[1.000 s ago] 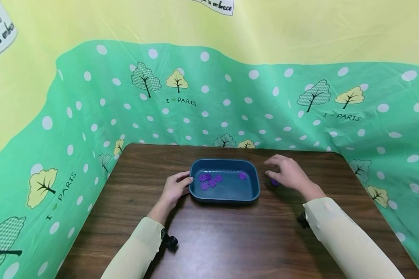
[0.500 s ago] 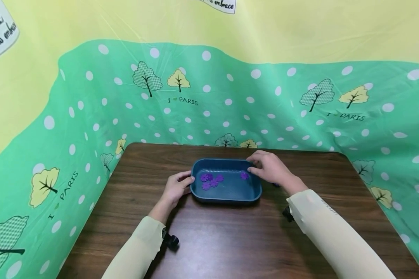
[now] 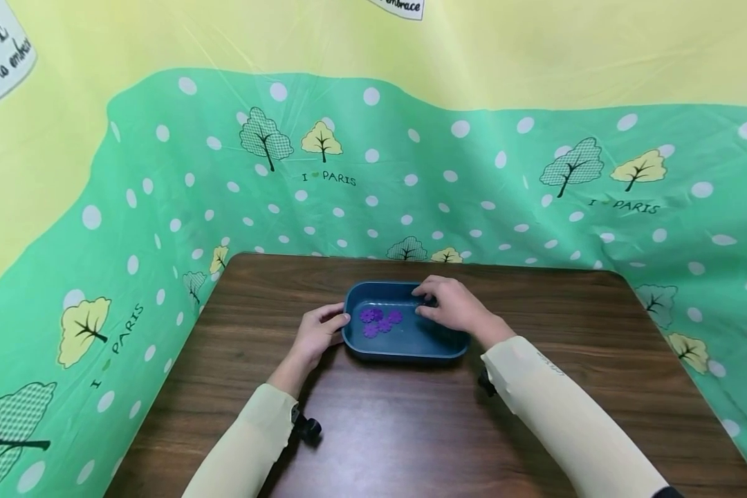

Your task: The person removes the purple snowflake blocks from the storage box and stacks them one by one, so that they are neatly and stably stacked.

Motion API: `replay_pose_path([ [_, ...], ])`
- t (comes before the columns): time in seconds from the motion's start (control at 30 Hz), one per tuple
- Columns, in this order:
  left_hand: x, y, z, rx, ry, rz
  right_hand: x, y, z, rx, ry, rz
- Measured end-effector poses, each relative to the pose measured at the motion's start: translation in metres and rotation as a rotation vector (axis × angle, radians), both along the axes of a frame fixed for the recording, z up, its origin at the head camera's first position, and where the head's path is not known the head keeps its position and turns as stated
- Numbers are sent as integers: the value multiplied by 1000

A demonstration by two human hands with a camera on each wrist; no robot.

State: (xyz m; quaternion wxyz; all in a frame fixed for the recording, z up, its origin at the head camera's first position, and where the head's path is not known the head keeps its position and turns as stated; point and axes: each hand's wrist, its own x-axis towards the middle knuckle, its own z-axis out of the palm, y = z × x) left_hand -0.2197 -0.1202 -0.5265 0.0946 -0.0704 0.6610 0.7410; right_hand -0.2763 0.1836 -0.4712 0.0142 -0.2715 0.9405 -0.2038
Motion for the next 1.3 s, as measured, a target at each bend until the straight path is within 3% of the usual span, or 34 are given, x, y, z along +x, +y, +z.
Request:
replay_pose_path([
  [0.3,0,0,2,-2,-4,10,-4,-20,-14,13,-14,44],
  [0.77,0,2,1,2,-2,20,-1,-37,-26,45,-127,34],
  [1.3,1,1,0,-5,-6,6,1,-40,-33,145,-55,75],
])
